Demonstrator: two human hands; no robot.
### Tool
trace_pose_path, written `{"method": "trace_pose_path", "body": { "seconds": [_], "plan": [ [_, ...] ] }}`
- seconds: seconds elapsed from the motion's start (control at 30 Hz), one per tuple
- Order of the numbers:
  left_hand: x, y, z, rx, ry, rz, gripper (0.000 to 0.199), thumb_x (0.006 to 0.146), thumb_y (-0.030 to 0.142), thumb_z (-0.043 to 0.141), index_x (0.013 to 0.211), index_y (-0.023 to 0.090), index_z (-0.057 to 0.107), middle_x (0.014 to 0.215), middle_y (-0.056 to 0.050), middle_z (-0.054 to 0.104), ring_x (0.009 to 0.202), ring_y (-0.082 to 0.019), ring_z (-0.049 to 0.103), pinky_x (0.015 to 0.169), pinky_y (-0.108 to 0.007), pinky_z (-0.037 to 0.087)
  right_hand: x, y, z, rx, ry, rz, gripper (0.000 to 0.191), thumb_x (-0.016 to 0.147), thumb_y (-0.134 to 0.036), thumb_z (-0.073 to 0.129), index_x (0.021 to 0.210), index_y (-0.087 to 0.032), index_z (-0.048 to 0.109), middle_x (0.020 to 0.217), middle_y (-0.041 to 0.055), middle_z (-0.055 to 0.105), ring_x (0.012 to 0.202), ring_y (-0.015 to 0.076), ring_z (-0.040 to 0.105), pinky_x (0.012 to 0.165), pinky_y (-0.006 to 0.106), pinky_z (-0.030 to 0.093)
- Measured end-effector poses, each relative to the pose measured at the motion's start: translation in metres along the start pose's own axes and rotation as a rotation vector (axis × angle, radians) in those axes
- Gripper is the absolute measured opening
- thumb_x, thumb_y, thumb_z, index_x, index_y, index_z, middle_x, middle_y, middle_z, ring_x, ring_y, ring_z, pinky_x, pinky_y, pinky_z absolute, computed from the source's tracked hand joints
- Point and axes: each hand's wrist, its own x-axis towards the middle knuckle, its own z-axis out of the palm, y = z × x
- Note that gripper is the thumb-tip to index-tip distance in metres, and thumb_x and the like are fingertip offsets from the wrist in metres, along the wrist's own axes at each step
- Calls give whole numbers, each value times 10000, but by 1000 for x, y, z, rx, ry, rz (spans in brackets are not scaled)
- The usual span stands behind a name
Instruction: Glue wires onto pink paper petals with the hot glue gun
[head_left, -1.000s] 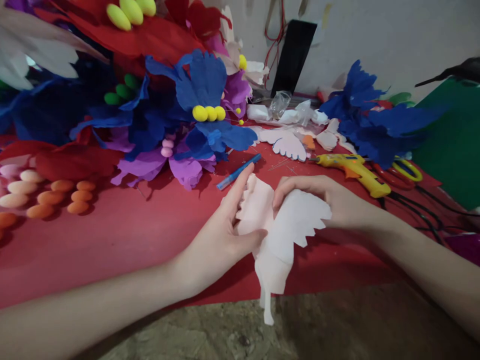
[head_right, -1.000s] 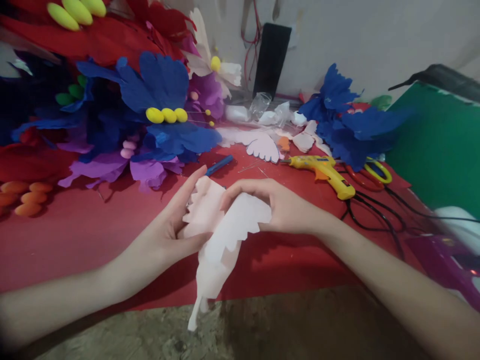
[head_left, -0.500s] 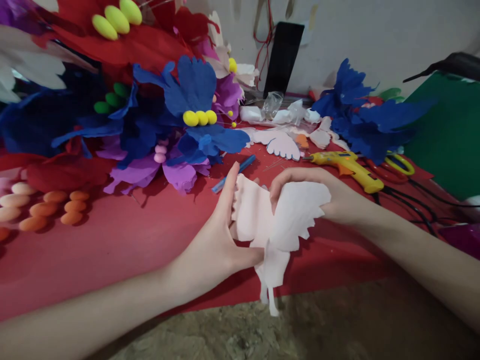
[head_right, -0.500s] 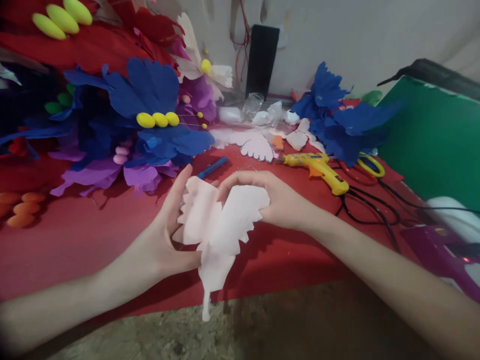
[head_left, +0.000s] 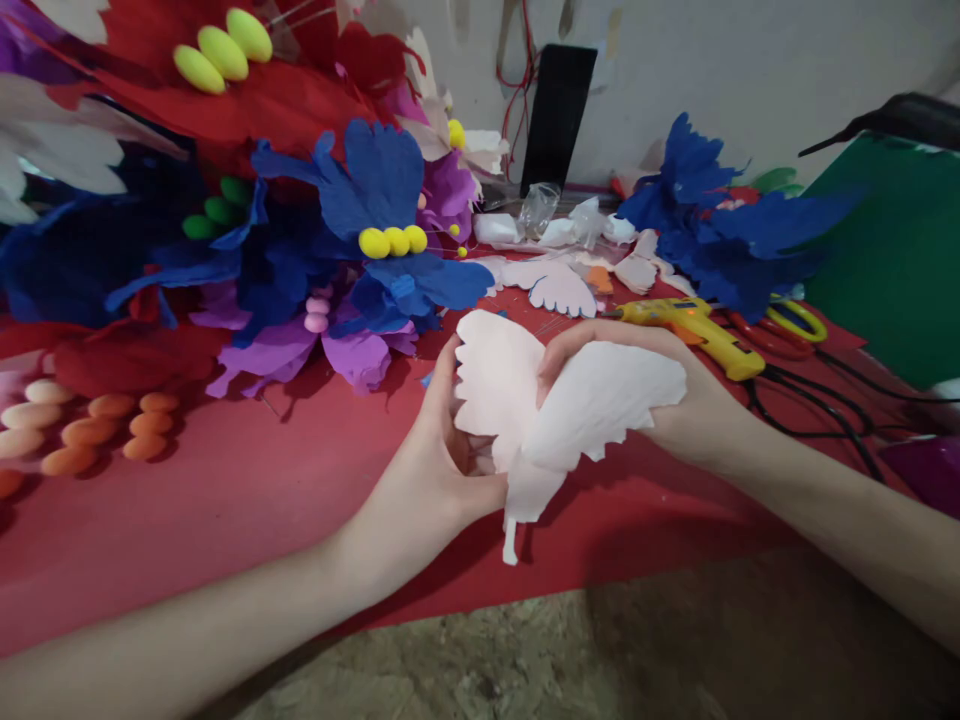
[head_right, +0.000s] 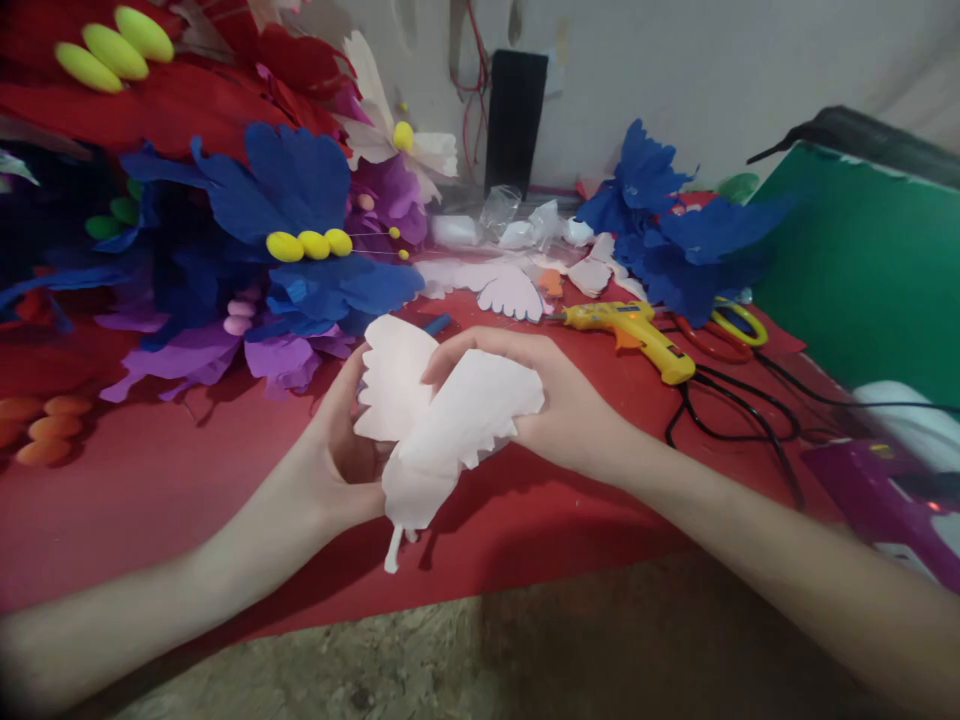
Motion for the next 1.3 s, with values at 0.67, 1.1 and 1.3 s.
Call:
{"method": "trace_pose_path", "body": {
  "seconds": [0.67,1.1,1.3],
  "plan": [
    [-6,5,1,164,-47,-24,482,699,112,642,1150,263,562,1052,0,633,918,-158,587,687,-188,473,4,7,-8,212,51,83,188,656,-60,531,774,-185,608,714,-68,596,564,37,494,488,165,372],
    [-6,3,0,215,165,135,258,644,201,679,811,210,482,699,59,481,558,-82,452,430,-179,359,4,18,-12,335,-253,-139,183,753,-370,645,774,-189,628,728,-11,633,751,112,569,654,230,468],
    [-4,6,2,248,147,139,363,559,171,729,781,205,445,803,38,478,749,-115,461,600,-206,385,-2,10,-9,392,-364,-154,238,755,-406,634,828,-180,624,789,9,634,775,124,572,707,260,460]
  ]
}}
